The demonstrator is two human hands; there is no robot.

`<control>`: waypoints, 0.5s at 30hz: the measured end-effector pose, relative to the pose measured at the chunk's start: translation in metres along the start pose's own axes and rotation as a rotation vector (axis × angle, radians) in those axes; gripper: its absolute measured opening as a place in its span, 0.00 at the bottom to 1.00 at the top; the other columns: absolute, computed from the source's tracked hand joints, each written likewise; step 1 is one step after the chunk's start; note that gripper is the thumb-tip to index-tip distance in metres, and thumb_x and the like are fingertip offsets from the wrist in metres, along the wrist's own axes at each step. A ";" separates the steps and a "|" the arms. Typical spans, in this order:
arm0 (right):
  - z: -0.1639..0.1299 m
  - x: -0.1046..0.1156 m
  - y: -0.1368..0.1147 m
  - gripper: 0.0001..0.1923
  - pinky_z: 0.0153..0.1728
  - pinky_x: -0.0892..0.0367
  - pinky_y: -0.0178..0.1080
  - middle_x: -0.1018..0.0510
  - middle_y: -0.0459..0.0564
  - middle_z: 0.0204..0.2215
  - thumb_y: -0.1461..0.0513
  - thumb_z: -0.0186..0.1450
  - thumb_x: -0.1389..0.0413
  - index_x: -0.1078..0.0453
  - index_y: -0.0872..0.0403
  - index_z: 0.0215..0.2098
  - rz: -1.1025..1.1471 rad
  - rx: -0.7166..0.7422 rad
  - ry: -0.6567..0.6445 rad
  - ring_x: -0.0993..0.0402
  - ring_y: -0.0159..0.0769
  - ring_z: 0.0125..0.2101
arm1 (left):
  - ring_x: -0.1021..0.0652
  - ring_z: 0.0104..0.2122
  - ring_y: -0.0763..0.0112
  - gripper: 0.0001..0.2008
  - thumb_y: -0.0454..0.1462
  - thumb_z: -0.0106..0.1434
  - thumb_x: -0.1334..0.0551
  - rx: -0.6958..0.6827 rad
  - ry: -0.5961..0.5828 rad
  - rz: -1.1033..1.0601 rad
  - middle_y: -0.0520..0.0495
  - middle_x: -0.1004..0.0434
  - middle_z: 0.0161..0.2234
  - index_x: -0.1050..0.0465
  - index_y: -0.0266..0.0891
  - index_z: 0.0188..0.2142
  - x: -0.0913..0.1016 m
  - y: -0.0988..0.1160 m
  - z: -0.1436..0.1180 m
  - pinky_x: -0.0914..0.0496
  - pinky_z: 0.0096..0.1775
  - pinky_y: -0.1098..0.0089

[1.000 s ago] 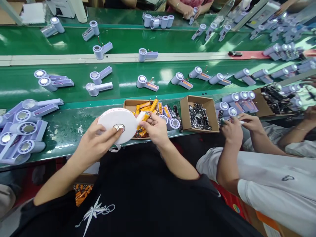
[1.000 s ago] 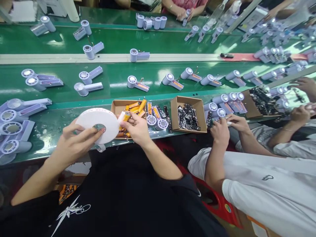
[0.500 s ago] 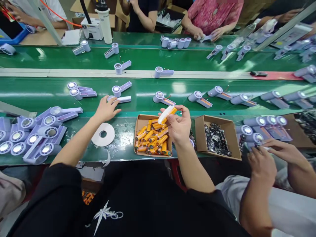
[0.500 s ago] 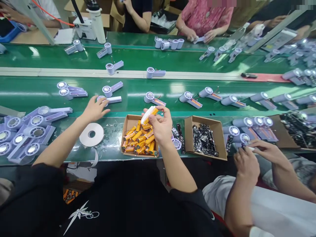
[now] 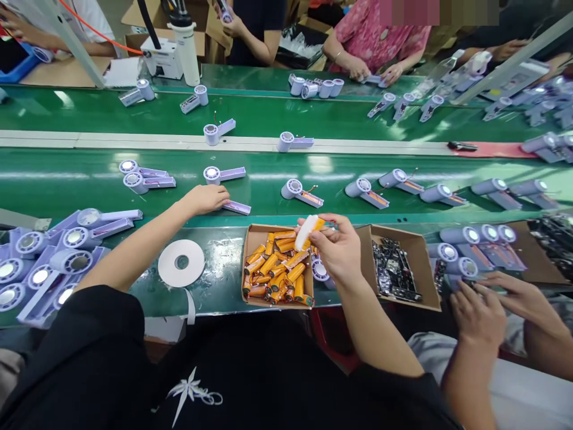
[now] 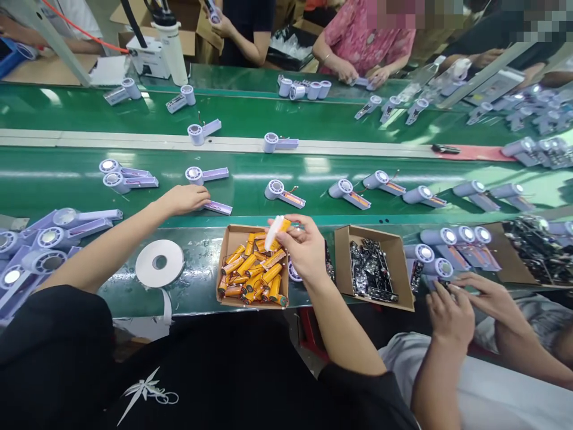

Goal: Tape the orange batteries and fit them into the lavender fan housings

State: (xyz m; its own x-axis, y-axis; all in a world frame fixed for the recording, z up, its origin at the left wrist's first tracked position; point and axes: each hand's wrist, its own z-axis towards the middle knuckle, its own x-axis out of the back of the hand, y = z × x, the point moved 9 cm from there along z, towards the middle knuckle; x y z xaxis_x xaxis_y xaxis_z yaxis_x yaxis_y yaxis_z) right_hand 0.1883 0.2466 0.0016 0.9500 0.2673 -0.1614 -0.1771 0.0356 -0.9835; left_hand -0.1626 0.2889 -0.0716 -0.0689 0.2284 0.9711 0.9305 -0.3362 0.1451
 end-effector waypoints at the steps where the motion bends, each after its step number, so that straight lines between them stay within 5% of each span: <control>1: 0.011 -0.011 0.000 0.29 0.43 0.10 0.49 0.08 0.49 0.39 0.46 0.60 0.21 0.29 0.45 0.49 -0.003 0.004 -0.037 0.06 0.49 0.40 | 0.21 0.59 0.51 0.25 0.51 0.81 0.49 -0.026 0.010 0.026 0.35 0.19 0.61 0.18 0.42 0.57 0.000 0.005 0.000 0.26 0.50 0.59; 7: 0.062 -0.067 0.011 0.31 0.50 0.13 0.47 0.09 0.52 0.43 0.44 0.61 0.23 0.27 0.47 0.52 -0.073 0.001 -0.296 0.08 0.46 0.47 | 0.21 0.55 0.50 0.20 0.44 0.81 0.48 -0.198 -0.017 0.198 0.34 0.17 0.59 0.17 0.45 0.52 0.005 0.025 0.006 0.29 0.43 0.60; 15: 0.096 -0.099 0.039 0.28 0.49 0.15 0.48 0.11 0.48 0.40 0.42 0.64 0.26 0.24 0.46 0.53 -0.237 0.087 -0.407 0.11 0.44 0.44 | 0.24 0.61 0.40 0.17 0.32 0.70 0.39 -0.052 -0.100 0.242 0.32 0.14 0.54 0.14 0.42 0.52 -0.006 0.037 0.033 0.24 0.52 0.52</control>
State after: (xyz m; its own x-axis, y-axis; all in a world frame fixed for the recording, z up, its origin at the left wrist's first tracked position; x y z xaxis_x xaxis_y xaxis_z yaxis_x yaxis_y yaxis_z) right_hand 0.0627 0.3143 -0.0133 0.7921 0.5966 0.1289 -0.0048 0.2172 -0.9761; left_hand -0.1160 0.3058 -0.0783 0.1917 0.2238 0.9556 0.8957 -0.4379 -0.0772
